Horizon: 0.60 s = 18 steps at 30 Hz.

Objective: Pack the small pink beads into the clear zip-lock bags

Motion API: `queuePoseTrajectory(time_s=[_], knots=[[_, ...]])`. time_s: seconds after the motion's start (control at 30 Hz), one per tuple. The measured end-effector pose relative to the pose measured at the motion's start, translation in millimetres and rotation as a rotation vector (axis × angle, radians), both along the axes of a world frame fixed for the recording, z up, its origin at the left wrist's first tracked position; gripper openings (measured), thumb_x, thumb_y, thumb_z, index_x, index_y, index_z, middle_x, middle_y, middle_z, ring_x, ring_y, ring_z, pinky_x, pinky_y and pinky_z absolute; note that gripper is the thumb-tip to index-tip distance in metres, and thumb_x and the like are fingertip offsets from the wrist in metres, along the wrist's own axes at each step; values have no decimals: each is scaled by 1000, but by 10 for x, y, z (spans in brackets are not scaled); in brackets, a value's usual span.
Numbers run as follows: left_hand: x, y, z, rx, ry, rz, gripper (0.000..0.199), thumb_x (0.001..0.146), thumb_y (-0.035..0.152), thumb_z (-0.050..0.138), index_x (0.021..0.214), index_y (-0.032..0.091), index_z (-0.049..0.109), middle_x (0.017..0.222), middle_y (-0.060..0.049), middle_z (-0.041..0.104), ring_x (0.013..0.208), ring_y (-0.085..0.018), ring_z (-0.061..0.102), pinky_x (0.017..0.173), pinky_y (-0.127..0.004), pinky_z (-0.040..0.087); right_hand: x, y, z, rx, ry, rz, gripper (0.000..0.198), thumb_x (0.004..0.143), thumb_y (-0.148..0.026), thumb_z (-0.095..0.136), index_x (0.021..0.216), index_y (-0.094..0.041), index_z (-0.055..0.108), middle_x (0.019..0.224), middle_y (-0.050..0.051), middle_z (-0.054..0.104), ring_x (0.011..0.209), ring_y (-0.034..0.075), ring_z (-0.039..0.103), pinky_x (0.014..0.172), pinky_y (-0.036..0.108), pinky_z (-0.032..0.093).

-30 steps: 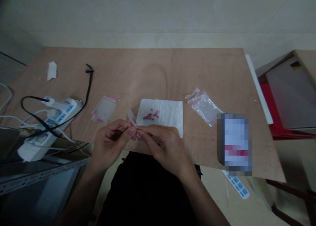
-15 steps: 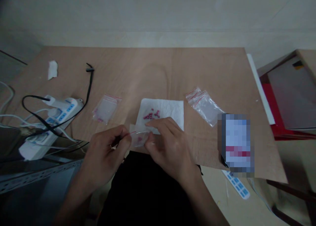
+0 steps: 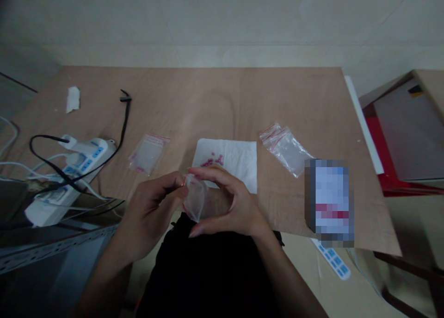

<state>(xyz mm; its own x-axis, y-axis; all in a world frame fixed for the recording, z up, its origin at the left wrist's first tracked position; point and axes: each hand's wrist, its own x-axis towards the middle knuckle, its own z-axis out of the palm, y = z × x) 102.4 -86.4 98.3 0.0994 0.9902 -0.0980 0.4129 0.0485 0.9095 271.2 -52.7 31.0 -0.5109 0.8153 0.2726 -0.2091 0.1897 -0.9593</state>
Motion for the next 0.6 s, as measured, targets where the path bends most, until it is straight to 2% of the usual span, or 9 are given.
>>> queuePoseTrajectory(time_s=[0.2,0.27,0.33,0.4,0.47,0.53,0.6], knots=[[11,26,-24,-23,-108,36,26,85,22,50,59,20,50,53,4,44,51,-10,40,49,-25,30,-37,38,95,-114,73,28,46,70,-49,80,105,-24,64,98,4,67,90,18,67,77,31,55],[36,72,-98,-3,-239,172,26,83,23,53,57,20,52,55,3,45,54,-11,41,51,-25,33,-23,77,148,-127,75,18,42,73,-48,79,104,-24,63,92,2,69,83,16,68,72,28,55],[84,140,-199,-25,-488,394,25,82,24,53,58,19,55,60,2,50,60,-12,47,57,-24,39,10,158,232,-85,-15,-27,41,73,-46,79,103,-23,63,87,1,70,79,15,69,69,27,55],[154,215,-290,-213,-832,539,31,89,28,45,66,17,62,68,-2,59,66,-13,55,65,-25,45,50,283,372,68,-214,-55,39,73,-43,80,102,-21,64,86,1,71,77,16,69,67,26,53],[235,281,-342,-477,-1111,558,42,96,31,34,75,15,66,73,-5,64,70,-15,60,72,-28,48,79,430,561,322,-477,18,38,75,-39,79,105,-19,66,90,3,72,79,17,68,66,27,52],[320,329,-354,-659,-1284,537,48,100,29,26,77,14,66,72,-5,65,68,-15,62,72,-29,49,85,564,747,594,-760,172,32,78,-32,76,107,-19,67,93,5,72,80,19,68,67,28,50],[401,358,-350,-722,-1387,534,46,100,22,26,74,14,63,67,-3,63,62,-14,61,66,-27,48,69,653,848,807,-970,293,17,80,-19,72,97,-18,70,90,6,73,79,20,68,68,31,49]])
